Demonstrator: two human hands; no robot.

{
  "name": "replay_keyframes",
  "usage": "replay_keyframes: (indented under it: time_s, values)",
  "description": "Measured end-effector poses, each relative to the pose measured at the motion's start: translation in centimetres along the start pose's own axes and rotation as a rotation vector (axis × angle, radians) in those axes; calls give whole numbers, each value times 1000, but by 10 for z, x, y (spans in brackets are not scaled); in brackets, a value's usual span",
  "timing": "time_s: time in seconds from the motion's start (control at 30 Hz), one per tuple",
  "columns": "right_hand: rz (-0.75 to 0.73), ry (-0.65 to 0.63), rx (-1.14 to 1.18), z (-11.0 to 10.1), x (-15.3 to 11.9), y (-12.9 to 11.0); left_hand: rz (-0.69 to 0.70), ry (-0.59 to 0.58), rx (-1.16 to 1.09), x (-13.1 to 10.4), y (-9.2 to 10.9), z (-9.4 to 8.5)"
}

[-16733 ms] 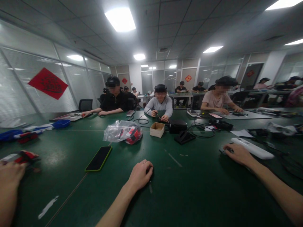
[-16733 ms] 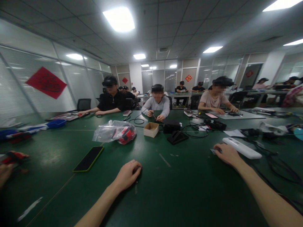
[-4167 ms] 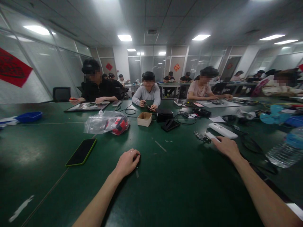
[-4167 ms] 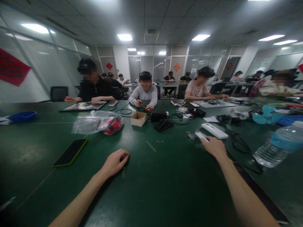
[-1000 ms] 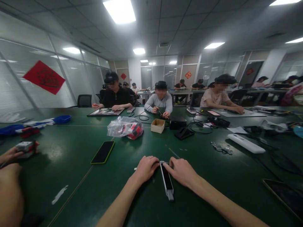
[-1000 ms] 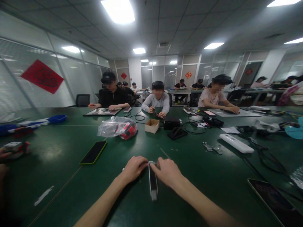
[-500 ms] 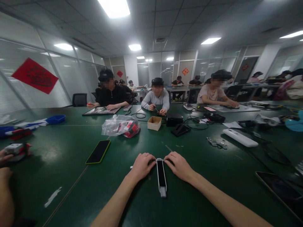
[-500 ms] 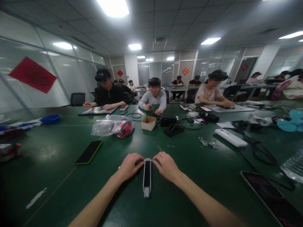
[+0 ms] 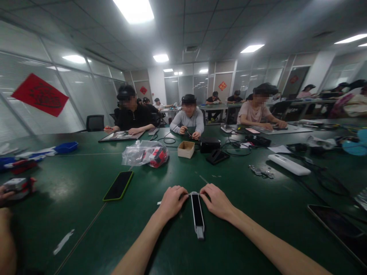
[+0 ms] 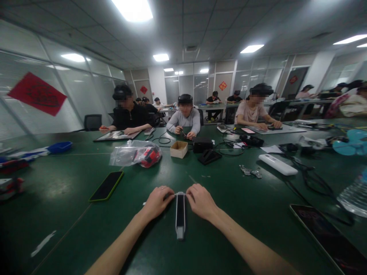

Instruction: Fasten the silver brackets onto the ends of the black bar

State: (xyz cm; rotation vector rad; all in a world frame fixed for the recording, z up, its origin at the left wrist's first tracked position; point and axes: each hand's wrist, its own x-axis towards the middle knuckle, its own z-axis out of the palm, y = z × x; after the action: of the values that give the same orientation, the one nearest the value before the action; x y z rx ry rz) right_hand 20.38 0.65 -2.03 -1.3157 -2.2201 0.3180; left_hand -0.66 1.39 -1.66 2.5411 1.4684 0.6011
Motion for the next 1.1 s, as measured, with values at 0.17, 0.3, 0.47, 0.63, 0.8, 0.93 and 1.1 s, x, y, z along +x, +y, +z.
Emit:
replay_keyframes:
  time_s: [0.17,0.3,0.47,0.63,0.8,0.93,1.1]
  values:
    - [7,-13,6,-1,0,-1,-10,-11,-1,0,3,-2]
    - [-2,-5,-1,-2,0,0,-4,13,-22,0,5,-3]
    - [-34,6,-13,-3,0,1,-3,18,-22,0,4,-4]
    - [-39,0,-11,-7,0,0,16,31,-43,1,3,-3]
    - [-62,18,-15,-6,-1,-1,33,63,-67,0,1,-3]
    - [-83,3,-42,-13,4,20,16,98,-68,-1,1,-4]
    - [290,171,-324,-54,5,105,-37,102,-61,-1,0,-3]
